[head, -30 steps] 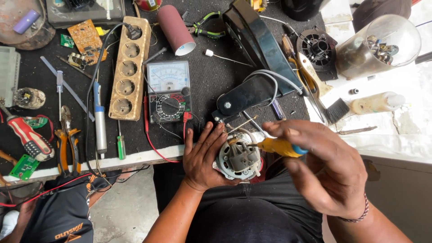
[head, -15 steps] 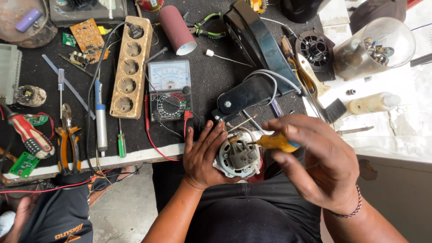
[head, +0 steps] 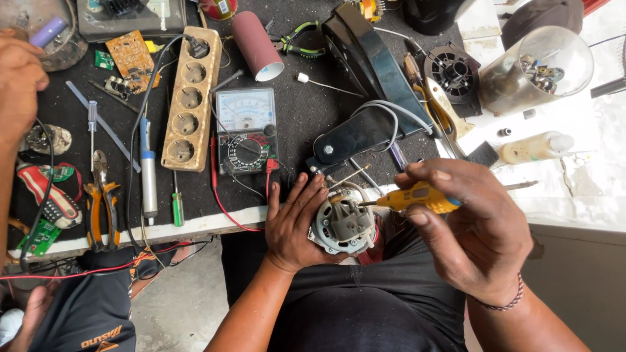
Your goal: Repairing and cleaning a small electric motor using a screwdriver and a brush on a workbench.
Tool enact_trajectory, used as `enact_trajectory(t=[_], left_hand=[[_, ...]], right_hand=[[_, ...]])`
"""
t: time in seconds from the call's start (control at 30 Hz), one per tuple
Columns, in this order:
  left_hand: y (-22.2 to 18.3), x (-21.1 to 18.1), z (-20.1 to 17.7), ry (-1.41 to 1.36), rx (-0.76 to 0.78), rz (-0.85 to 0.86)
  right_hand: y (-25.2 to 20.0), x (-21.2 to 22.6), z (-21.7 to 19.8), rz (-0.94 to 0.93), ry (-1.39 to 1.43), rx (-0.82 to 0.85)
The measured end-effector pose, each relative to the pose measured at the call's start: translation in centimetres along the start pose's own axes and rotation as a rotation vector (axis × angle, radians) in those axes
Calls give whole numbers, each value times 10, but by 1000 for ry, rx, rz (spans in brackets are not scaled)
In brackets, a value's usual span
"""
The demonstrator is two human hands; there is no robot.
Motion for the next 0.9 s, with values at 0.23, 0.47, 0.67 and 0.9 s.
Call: enact_trajectory(t=[0.23, 0.47, 0.67, 0.9], left_hand=[[1, 0, -2, -1, -3, -3], [-1, 0, -3, -32, -12, -21], [-2, 0, -2, -36, -25, -17], [-3, 2, -1, -35, -16, -21]], right_hand=[[7, -12, -6, 213, 29, 78], [-17, -21, 73, 144, -430, 704], [-28, -24, 84, 96, -599, 773], [-28, -26, 87, 79, -619, 711]])
Point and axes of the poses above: each hand's wrist, its own y-axis towards the middle knuckle, its own z-axis out of the palm, x = y × z, the point moved 9 cm from there along y, towards the middle knuckle, and after that the axes turned 1 degree about -y, right-handed, at the moved point
